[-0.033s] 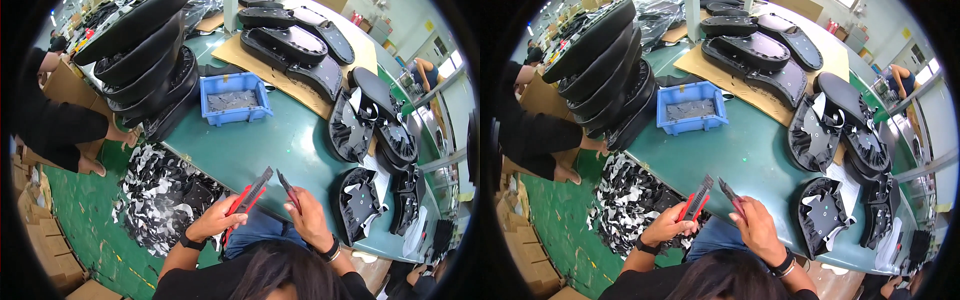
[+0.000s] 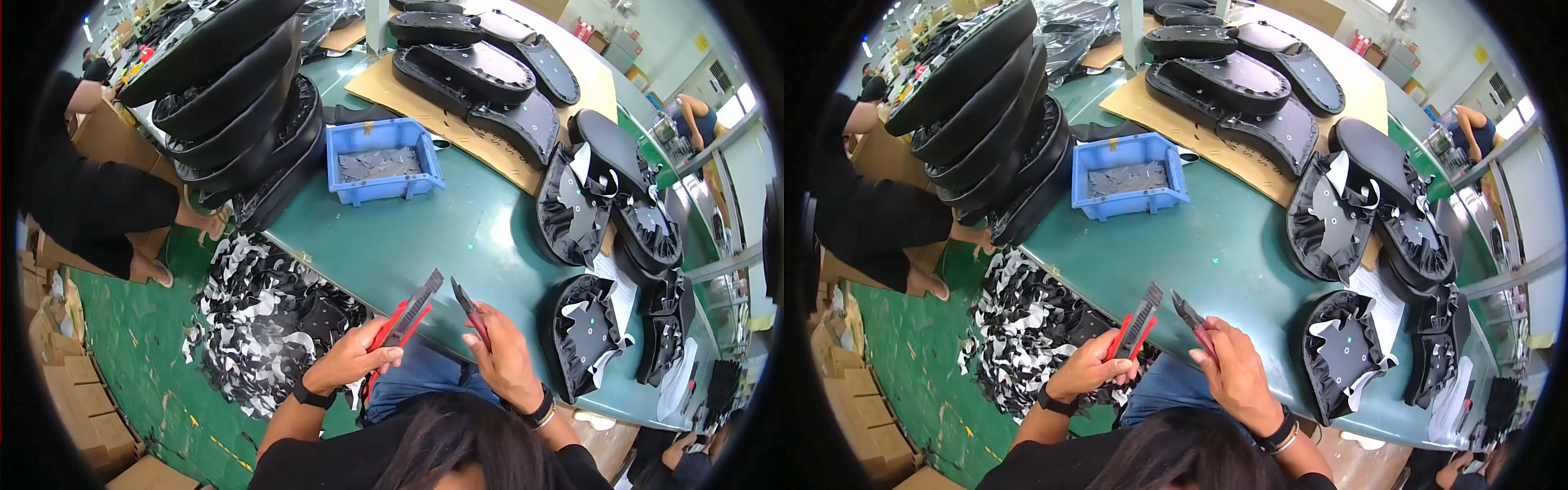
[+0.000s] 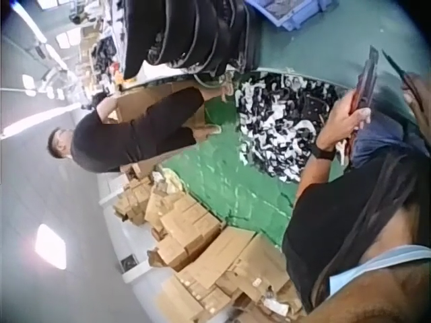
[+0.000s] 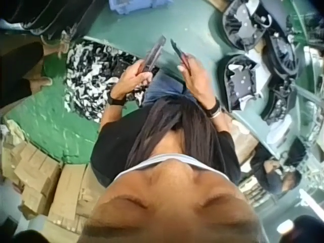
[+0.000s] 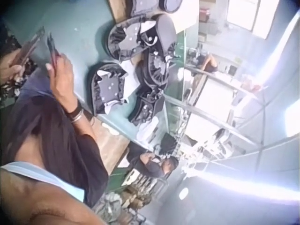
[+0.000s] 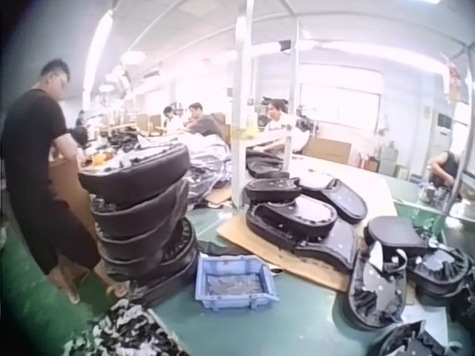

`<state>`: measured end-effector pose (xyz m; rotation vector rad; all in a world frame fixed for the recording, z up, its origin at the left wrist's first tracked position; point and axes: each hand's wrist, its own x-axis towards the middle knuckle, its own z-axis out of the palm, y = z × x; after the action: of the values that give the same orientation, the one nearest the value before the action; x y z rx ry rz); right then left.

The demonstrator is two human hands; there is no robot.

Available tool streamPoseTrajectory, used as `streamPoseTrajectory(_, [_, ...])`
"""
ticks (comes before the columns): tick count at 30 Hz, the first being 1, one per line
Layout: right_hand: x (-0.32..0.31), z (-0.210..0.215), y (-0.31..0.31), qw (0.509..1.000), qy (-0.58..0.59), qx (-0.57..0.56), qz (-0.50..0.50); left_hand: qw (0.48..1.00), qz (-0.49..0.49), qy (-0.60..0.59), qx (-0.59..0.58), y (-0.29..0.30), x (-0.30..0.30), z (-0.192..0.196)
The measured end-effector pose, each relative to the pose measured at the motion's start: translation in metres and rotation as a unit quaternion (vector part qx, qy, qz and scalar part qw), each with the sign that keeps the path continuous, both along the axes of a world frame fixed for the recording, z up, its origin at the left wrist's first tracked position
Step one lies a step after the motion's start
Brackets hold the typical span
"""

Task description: The person trims excess fabric or plastic from upholstered chair components using a utility knife.

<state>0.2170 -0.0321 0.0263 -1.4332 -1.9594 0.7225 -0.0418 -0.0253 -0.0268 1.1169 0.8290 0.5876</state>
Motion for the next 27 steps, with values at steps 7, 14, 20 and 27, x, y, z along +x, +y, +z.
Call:
streamPoseTrajectory(7, [0.006,0.002,0.000,0.998,-0.054,0.024,0.029,1.000,0.012,0.002,-0.004,0.003,0.012,0.001])
streamPoseTrajectory(14, [0.012,-0.003,0.005,0.996,-0.071,0.046,0.013,0.999,0.006,0.023,-0.023,0.011,0.015,0.010])
streamPoseTrajectory(20, [0.003,0.005,0.008,0.994,-0.104,-0.025,0.021,0.999,-0.014,0.007,-0.029,0.012,0.014,0.000])
streamPoseTrajectory(27, [-0.002,-0.009,0.015,0.844,0.299,-0.444,0.010,0.992,-0.023,-0.061,-0.104,0.013,0.000,-0.006])
